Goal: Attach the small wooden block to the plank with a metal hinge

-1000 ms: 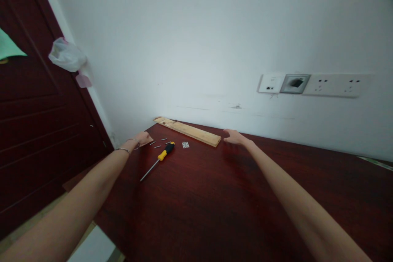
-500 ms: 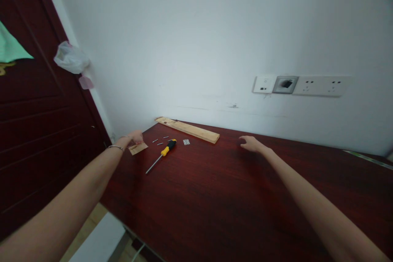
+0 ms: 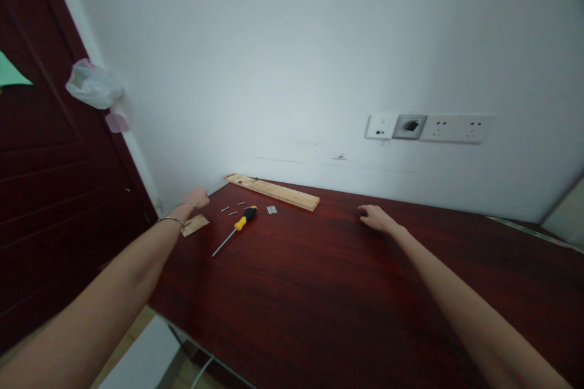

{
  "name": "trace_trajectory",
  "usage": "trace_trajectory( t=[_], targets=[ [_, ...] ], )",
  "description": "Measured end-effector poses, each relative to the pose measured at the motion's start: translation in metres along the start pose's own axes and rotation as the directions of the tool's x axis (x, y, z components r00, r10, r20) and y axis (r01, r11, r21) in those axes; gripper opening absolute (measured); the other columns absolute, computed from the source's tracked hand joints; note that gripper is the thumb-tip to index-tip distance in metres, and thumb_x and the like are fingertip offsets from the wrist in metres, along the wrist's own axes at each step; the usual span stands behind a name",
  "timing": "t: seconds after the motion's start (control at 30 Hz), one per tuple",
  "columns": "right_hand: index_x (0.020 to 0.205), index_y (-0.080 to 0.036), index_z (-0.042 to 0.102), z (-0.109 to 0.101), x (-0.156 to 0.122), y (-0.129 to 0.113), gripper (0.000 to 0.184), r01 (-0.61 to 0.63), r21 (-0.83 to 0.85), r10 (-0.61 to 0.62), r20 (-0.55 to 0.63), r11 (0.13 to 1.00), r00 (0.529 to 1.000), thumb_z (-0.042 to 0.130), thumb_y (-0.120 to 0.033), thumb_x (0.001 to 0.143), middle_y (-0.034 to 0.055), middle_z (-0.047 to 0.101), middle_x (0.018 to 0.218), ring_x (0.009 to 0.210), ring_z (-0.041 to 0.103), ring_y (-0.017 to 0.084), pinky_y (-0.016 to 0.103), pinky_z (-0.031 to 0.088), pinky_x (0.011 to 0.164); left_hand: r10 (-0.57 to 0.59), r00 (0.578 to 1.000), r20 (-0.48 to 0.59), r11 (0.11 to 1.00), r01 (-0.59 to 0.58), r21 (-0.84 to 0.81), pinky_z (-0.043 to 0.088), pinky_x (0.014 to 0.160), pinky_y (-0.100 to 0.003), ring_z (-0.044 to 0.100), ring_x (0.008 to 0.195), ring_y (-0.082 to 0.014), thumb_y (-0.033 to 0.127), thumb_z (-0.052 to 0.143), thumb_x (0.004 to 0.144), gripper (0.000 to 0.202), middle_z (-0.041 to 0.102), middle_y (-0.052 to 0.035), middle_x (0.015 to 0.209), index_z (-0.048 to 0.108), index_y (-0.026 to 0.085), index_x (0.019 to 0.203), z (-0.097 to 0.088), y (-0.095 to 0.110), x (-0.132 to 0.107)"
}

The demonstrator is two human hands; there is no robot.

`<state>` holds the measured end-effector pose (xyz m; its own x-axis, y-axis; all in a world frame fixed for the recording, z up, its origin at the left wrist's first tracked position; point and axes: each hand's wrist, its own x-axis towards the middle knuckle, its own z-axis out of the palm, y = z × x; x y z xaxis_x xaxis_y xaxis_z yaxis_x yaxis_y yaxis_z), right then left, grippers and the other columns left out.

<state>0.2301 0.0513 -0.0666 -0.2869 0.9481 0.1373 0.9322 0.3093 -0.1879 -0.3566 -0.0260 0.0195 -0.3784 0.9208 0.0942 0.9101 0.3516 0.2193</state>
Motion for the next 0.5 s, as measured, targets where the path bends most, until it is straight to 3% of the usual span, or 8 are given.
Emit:
trace_trajectory(
  t=[0.13, 0.27, 0.37, 0.5],
  targets=[
    [0.123, -0.010, 0.061, -0.004, -0.015, -0.002, 0.044, 0.013, -0.026, -0.014, -0.049, 1.000, 0.999, 0.048, -0.014, 0.082, 0.0155, 0.060, 0.127, 0.121, 0.053, 0.027, 0.035, 0.038, 0.104, -0.075, 0.989, -0.131, 0.997, 0.073, -0.020, 0.047, 0.085, -0.037, 0.059, 0.105, -0.0304, 0.023, 0.057, 0.086, 0.021, 0.065, -0.0154, 0.108, 0.067, 0.010, 0.099, 0.012, 0.055, 0.006],
    [0.118, -0.011, 0.064, -0.012, -0.035, -0.002, 0.040, 0.038, -0.046, -0.043, -0.093, 0.998, 0.995, 0.045, -0.013, 0.083, 0.0128, 0.063, 0.122, 0.118, 0.053, 0.025, 0.033, 0.037, 0.104, -0.007, 0.973, -0.229, 0.994, -0.018, -0.106, 0.047, 0.086, -0.032, 0.060, 0.107, -0.0258, 0.021, 0.051, 0.085, 0.029, 0.066, -0.0094, 0.115, 0.067, 0.021, 0.109, 0.037, 0.125, 0.001],
    [0.116, -0.012, 0.065, -0.016, -0.053, 0.002, 0.039, 0.027, -0.057, -0.034, -0.126, 0.998, 0.992, 0.043, -0.013, 0.084, 0.0122, 0.066, 0.118, 0.116, 0.054, 0.025, 0.033, 0.038, 0.102, 0.057, 0.969, -0.238, 0.983, -0.097, -0.158, 0.048, 0.084, -0.029, 0.062, 0.106, -0.0243, 0.022, 0.051, 0.083, 0.029, 0.067, -0.0072, 0.113, 0.069, 0.023, 0.106, 0.063, 0.169, -0.014],
    [0.115, -0.013, 0.066, -0.017, -0.077, 0.011, 0.039, -0.014, -0.058, 0.006, -0.138, 0.998, 0.990, 0.045, -0.012, 0.082, 0.0108, 0.066, 0.117, 0.114, 0.056, 0.023, 0.031, 0.039, 0.101, 0.104, 0.978, -0.182, 0.965, -0.144, -0.218, 0.050, 0.076, -0.029, 0.066, 0.096, -0.0254, 0.021, 0.051, 0.081, 0.025, 0.071, -0.0104, 0.102, 0.073, 0.018, 0.094, 0.100, 0.208, -0.035]
  ],
)
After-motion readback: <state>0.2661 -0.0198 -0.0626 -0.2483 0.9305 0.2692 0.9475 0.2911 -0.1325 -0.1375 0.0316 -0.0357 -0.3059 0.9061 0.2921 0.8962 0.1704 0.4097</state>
